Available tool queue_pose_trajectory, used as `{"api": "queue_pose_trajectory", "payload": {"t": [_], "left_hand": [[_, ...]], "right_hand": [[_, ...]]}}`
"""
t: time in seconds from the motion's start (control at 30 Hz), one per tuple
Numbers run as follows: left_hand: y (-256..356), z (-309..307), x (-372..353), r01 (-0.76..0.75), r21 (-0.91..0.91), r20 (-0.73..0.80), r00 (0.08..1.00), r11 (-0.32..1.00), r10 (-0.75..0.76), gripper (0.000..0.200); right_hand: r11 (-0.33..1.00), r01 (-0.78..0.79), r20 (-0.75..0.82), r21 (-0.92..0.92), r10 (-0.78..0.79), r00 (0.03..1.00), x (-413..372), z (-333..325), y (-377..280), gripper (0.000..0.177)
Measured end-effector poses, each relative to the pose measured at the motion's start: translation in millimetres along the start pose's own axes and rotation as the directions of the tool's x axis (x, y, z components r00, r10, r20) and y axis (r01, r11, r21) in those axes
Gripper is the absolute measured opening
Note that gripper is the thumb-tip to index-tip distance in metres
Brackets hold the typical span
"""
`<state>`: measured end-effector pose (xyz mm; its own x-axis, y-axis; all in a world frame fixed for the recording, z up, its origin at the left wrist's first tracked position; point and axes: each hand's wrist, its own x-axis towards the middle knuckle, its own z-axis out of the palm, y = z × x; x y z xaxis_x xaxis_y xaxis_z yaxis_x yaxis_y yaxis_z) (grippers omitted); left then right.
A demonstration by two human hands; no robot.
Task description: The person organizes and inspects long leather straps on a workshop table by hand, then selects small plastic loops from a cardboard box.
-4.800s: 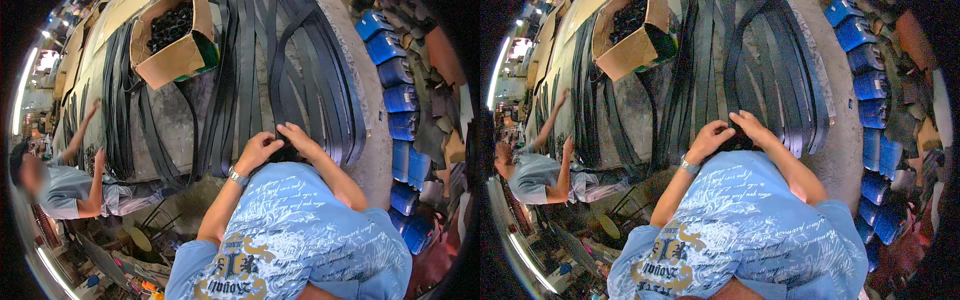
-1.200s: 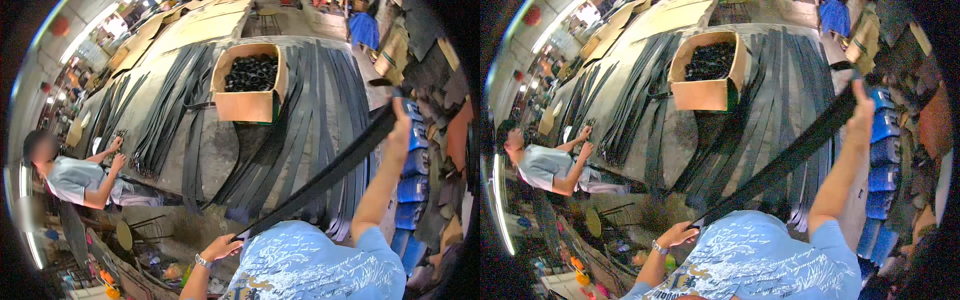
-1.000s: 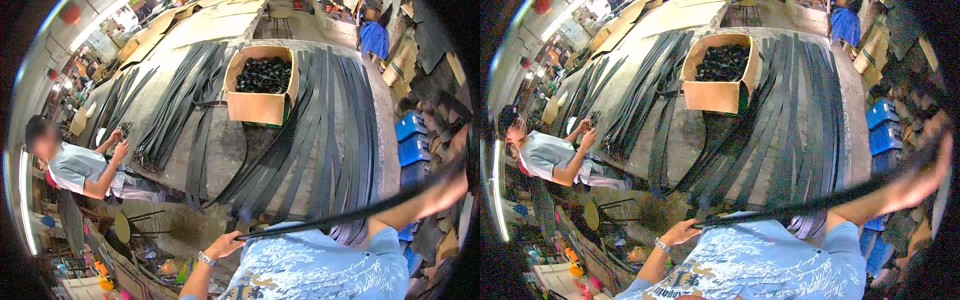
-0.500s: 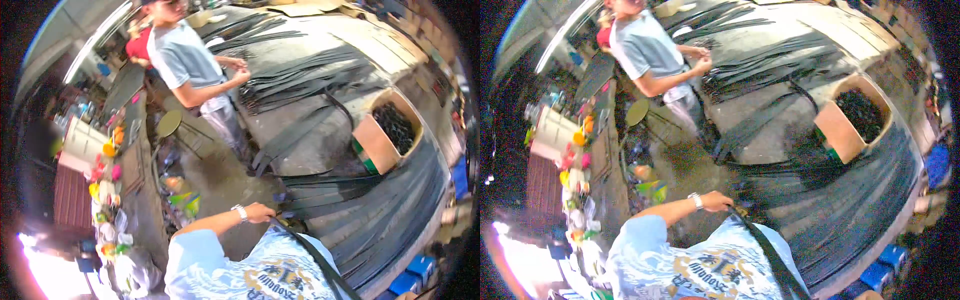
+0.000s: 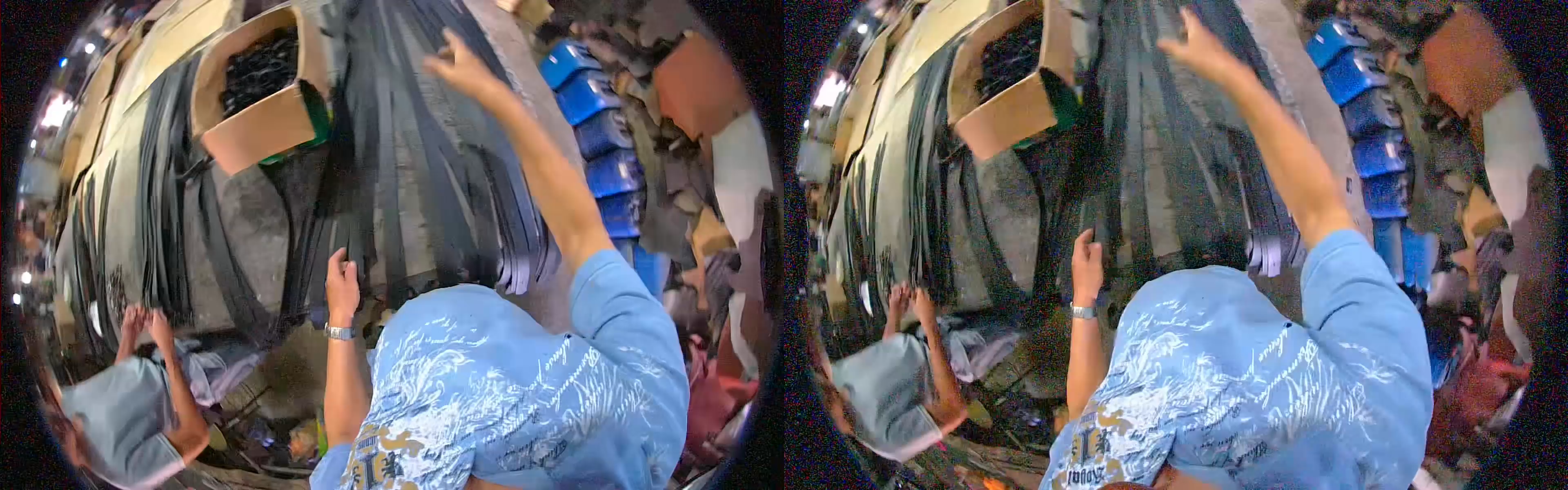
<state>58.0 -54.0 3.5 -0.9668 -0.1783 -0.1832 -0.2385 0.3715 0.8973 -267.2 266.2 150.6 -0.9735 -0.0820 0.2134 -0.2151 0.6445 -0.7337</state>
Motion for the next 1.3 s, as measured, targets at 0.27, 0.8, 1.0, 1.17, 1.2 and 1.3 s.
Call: {"api": "queue_pose_trajectory", "payload": {"t": [0.27, 0.8, 1.0, 1.17, 1.2, 1.3], "left_hand": [[13, -2, -4, 0.012, 0.273, 0.092, 0.995, 0.962, -0.038, 0.031], [201, -131, 369, -0.544, 0.688, 0.275, 0.808, 0.481, 0.521, 0.051], [171, -129, 408, -0.517, 0.778, 0.317, 0.813, 0.356, 0.488, 0.041], [184, -140, 396, -0.447, 0.818, 0.273, 0.855, 0.362, 0.441, 0.036], [185, -144, 397, -0.459, 0.810, 0.283, 0.851, 0.365, 0.442, 0.036], [183, -154, 405, -0.411, 0.801, 0.239, 0.886, 0.435, 0.398, 0.034]], "right_hand": [[0.888, -0.413, 0.097, 0.203, 0.401, 0.911, -215, -60, 109, 0.062], [0.875, -0.483, -0.028, -0.032, 0.483, 0.875, -360, -46, 34, 0.046], [0.801, -0.590, -0.152, -0.103, 0.573, 0.805, -410, -57, 19, 0.044], [0.734, -0.669, -0.167, -0.115, 0.650, 0.741, -438, -63, 23, 0.042], [0.731, -0.673, -0.167, -0.115, 0.654, 0.738, -442, -63, 23, 0.042], [0.724, -0.676, -0.154, -0.140, 0.658, 0.737, -449, -63, 27, 0.041]]}}
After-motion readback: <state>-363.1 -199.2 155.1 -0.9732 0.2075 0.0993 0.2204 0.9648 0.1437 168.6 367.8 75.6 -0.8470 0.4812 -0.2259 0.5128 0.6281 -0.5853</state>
